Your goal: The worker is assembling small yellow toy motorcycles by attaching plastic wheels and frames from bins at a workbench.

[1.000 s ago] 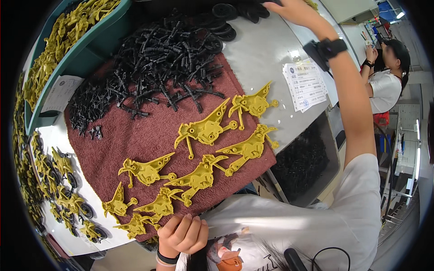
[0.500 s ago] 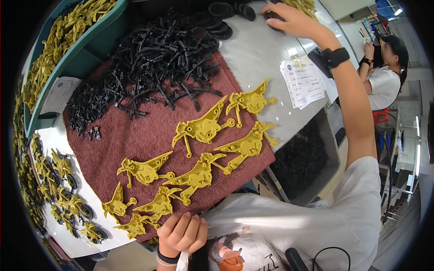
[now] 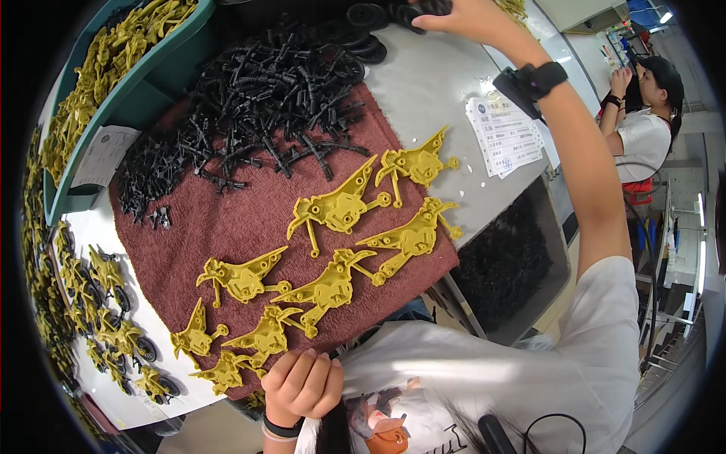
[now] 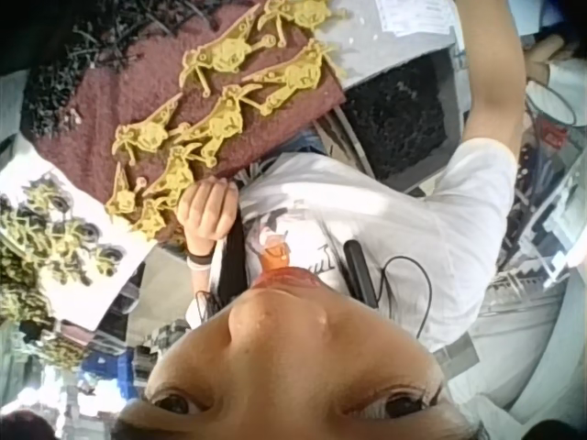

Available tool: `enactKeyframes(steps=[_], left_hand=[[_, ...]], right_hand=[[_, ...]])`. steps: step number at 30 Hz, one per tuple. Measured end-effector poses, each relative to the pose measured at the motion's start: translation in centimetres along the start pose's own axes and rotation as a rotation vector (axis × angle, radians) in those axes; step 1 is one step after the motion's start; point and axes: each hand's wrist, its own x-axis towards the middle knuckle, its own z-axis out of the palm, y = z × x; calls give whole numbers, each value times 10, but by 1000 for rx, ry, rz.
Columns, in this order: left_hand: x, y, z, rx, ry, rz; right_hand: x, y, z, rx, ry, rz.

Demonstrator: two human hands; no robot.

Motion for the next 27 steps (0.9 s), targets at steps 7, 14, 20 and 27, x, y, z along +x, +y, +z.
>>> enactKeyframes(steps=[7, 14, 20, 27], left_hand=[[2, 0, 0, -5, 6, -10], [2, -4, 1, 45, 31, 35], [1, -3, 0, 60, 10, 22], [0, 1, 2, -28, 51, -16]], right_hand=[[3, -7, 9, 25, -105, 61], [-6, -23, -15, 52, -52, 84], [3, -23, 13, -59, 27, -13], [-42, -67, -32, 95, 39, 16]])
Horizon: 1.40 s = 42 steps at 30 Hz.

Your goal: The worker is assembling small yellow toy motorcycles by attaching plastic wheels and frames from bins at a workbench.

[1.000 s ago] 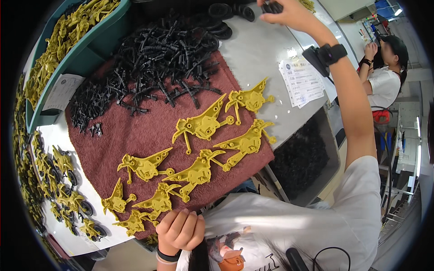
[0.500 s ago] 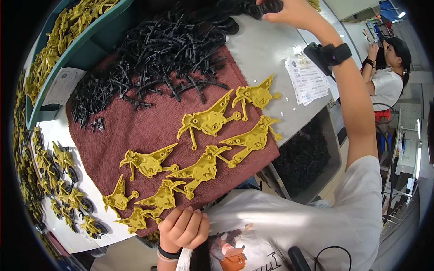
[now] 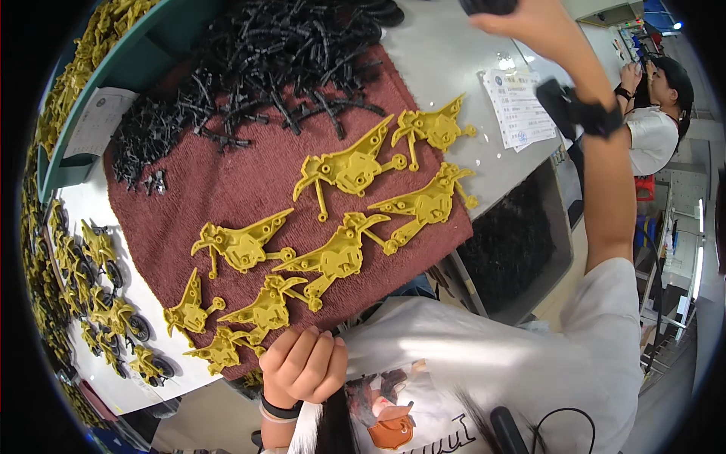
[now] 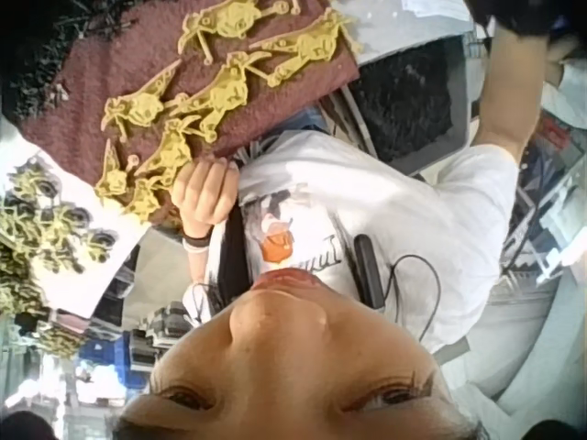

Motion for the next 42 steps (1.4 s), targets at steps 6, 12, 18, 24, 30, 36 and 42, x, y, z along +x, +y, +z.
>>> enactKeyframes(steps=[6, 12, 18, 24, 30, 36, 42], left_hand=[[-2, -5, 2, 52, 6, 59], [2, -1, 2, 59, 1, 28], [-1, 2, 7, 109, 16, -2], [-3, 3, 7, 133, 17, 0], [3, 4, 4, 97, 31, -5], [43, 9, 12, 173, -57, -206], [53, 4, 17, 184, -279, -350]], right_hand=[[-84, -68, -2, 217, -272, -15], [-128, -95, 11, 255, -270, 137], [-135, -106, 28, 205, -293, 174], [-134, -114, 29, 137, -300, 205], [-128, -128, 16, 174, -189, 189], [-117, -152, 46, 236, -232, 0], [-114, -163, 63, 192, -240, -32]])
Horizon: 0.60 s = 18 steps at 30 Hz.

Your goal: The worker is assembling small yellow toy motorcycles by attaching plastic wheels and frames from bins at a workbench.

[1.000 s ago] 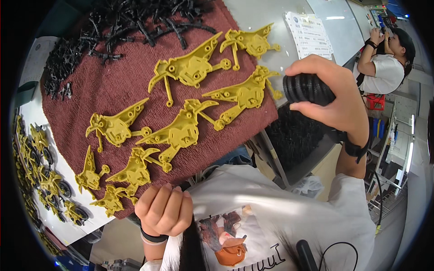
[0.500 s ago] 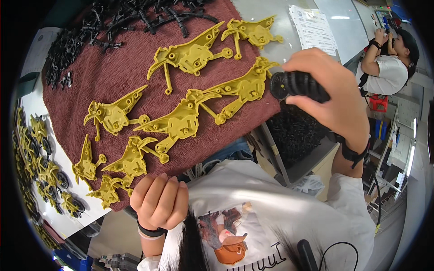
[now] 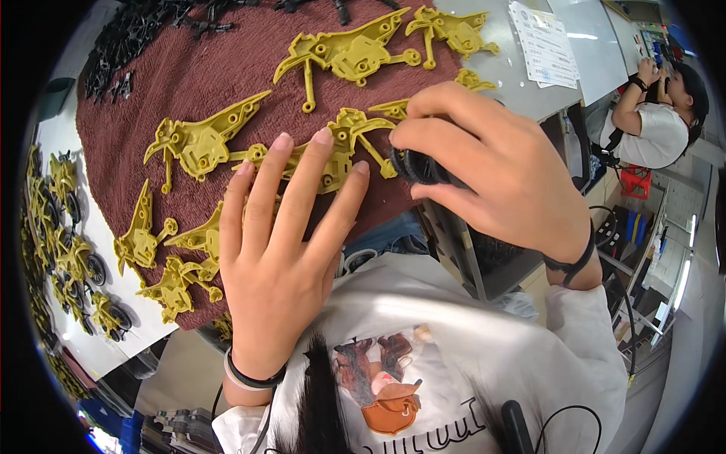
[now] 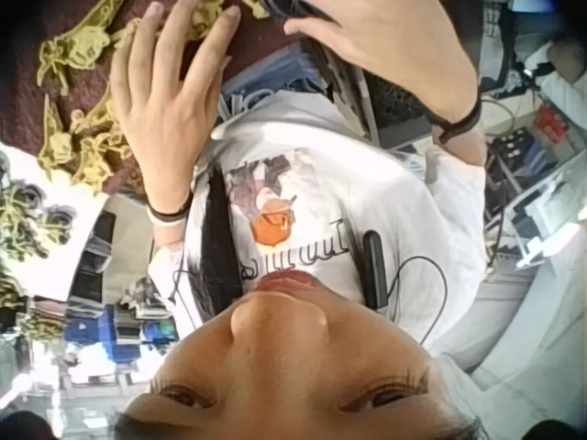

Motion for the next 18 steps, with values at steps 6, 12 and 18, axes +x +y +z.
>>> enactKeyframes(steps=[6, 12, 18], left_hand=[[-10, -3, -2, 22, 16, -17], [-13, -6, -2, 21, 40, -32], [-32, -12, -8, 28, 161, -21]], right_hand=[[3, -8, 7, -157, -8, 4], [6, -8, -5, -111, -27, 6], [8, -22, -3, 33, 54, 23]])
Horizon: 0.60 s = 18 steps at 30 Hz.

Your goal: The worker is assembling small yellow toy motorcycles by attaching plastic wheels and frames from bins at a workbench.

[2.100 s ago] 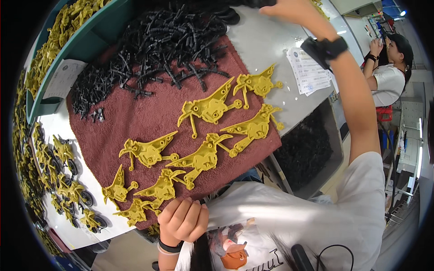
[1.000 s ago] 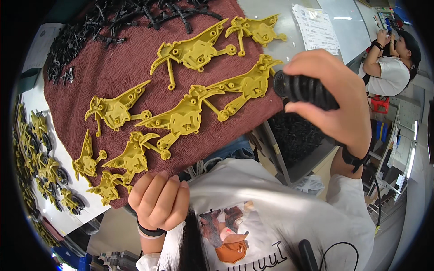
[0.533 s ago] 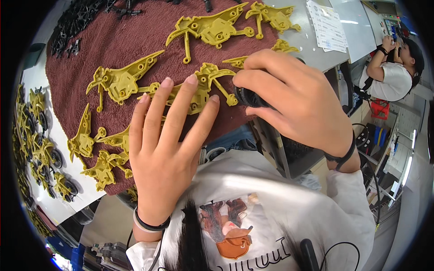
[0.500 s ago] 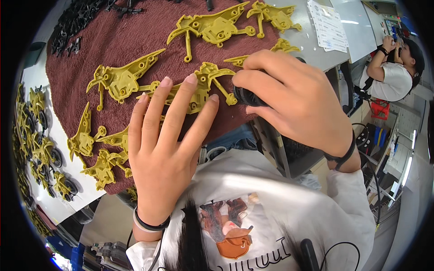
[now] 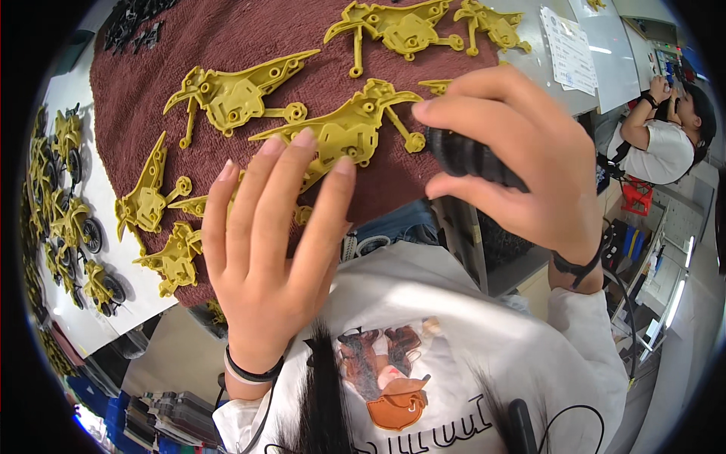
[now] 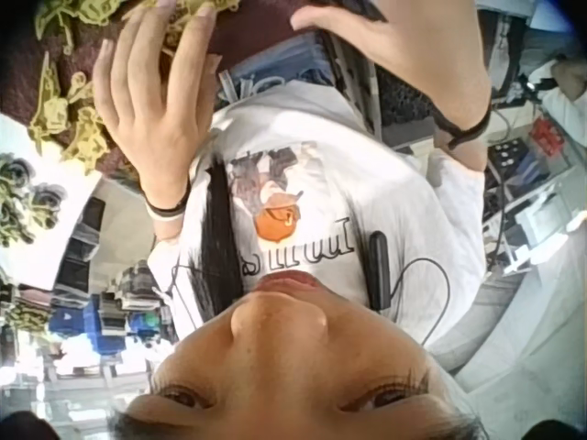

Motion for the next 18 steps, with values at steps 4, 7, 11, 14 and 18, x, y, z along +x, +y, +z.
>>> enactKeyframes(steps=[4, 7, 11, 14, 18], left_hand=[[-5, -9, -3, 31, 8, -54], [-5, -8, 1, 9, 14, -78], [-5, -12, 1, 19, 17, -71], [-6, -16, 1, 16, 23, -55], [-5, -17, 1, 14, 5, -55]], right_hand=[[7, 2, 16, -99, -2, -59], [6, 2, 23, -172, -22, -96], [5, 1, 26, -174, 5, -103], [7, 5, 29, -177, 14, -118], [6, 8, 31, -156, 8, -97]])
